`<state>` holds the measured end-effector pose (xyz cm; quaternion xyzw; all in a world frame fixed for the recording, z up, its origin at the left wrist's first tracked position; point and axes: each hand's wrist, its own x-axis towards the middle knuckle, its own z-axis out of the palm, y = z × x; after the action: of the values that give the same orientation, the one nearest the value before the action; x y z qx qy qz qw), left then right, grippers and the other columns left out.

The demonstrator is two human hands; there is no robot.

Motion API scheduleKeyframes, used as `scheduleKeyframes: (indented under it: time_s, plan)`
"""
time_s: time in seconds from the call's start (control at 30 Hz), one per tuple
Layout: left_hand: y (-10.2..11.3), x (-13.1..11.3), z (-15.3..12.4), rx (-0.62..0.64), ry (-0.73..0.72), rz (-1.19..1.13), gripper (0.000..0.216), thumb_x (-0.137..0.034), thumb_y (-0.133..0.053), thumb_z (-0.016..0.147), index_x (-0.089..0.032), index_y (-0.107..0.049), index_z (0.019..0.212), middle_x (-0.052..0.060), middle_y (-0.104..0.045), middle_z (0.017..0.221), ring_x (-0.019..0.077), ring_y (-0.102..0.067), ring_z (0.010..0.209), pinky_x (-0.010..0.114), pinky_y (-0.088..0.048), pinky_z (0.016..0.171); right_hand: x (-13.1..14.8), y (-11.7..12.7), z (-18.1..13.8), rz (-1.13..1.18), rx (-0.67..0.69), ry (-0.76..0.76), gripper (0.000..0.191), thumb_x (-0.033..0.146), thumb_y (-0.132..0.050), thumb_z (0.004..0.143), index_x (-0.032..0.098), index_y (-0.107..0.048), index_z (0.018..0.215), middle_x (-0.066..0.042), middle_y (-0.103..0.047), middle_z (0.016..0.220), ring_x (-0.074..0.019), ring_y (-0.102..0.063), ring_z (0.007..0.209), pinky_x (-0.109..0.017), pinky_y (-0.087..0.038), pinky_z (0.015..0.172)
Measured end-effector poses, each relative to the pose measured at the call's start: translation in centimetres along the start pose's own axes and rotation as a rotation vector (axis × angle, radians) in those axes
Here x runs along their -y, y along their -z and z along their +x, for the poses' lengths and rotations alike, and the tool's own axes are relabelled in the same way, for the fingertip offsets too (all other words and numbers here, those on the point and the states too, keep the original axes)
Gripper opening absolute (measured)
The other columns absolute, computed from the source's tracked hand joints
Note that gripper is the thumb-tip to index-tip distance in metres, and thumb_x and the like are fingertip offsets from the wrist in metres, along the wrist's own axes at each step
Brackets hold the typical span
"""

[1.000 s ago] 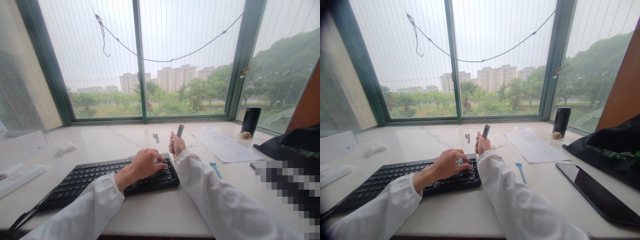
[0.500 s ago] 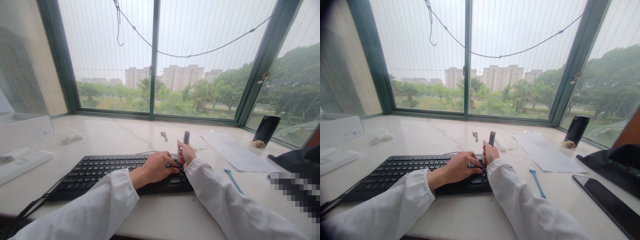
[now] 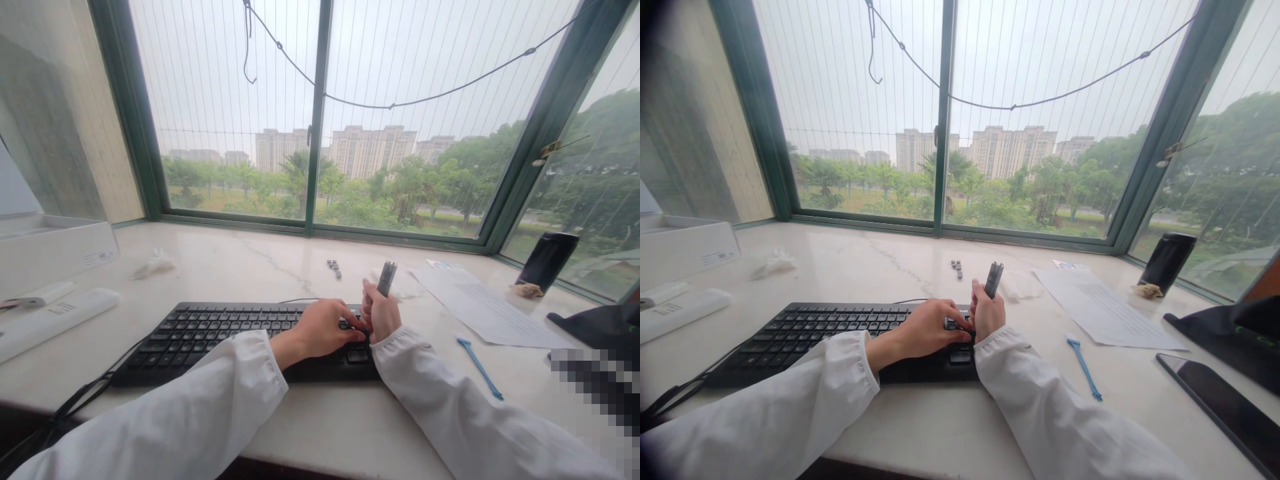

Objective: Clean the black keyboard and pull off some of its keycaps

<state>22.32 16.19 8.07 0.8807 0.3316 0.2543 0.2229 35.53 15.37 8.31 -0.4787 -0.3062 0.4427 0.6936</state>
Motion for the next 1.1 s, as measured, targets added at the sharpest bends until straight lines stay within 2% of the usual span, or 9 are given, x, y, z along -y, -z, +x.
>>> scheduleKeyframes:
  time_s: [0.17,0.27,0.93,1.1]
  plan:
    - [0.0,0.1,0.0,0.023,0.029,0.019,0.029,-0.049,-0.064,0.077,-0.029,-0.077,0.095,0.002,-0.073,0.092,0.0173,-0.063,0.081,0.024,-0.047,0.074,-0.8,0.3,-0.4,-0.116,0.048,0.201,0.043,0.051,-0.067,0.071,0.023,-0.038,0.055,0.009,-0.029,0.036,-0.0065,-0.025,0.03,-0.023,-0.018,0.03]
    - [0.0,0.1,0.1,0.033,0.034,0.028,0.031,-0.051,-0.064,0.077,-0.029,-0.077,0.095,0.002,-0.074,0.092,0.0176,-0.064,0.08,0.024,-0.047,0.074,-1.2,0.5,-0.3,-0.156,0.033,0.255,0.043,0.055,-0.065,0.071,0.023,-0.041,0.056,0.008,-0.032,0.037,-0.0076,-0.029,0.032,-0.023,-0.021,0.031]
    - [0.0,-0.6,0.2,0.002,0.14,0.063,0.03,-0.054,-0.065,0.073,-0.03,-0.077,0.087,0.0,-0.074,0.081,0.0166,-0.064,0.071,0.025,-0.041,0.064,-1.3,0.7,-0.3,-0.199,-0.007,0.333,0.044,0.058,-0.064,0.072,0.021,-0.045,0.056,0.006,-0.037,0.039,-0.0081,-0.034,0.034,-0.023,-0.025,0.032]
    - [0.1,-0.7,0.2,0.011,0.141,0.069,0.033,-0.056,-0.064,0.072,-0.029,-0.077,0.087,0.0,-0.074,0.083,0.0169,-0.064,0.072,0.025,-0.042,0.067,-1.4,0.8,-0.2,-0.213,-0.004,0.364,0.045,0.058,-0.063,0.073,0.021,-0.045,0.055,0.006,-0.037,0.039,-0.0076,-0.032,0.034,-0.023,-0.024,0.033]
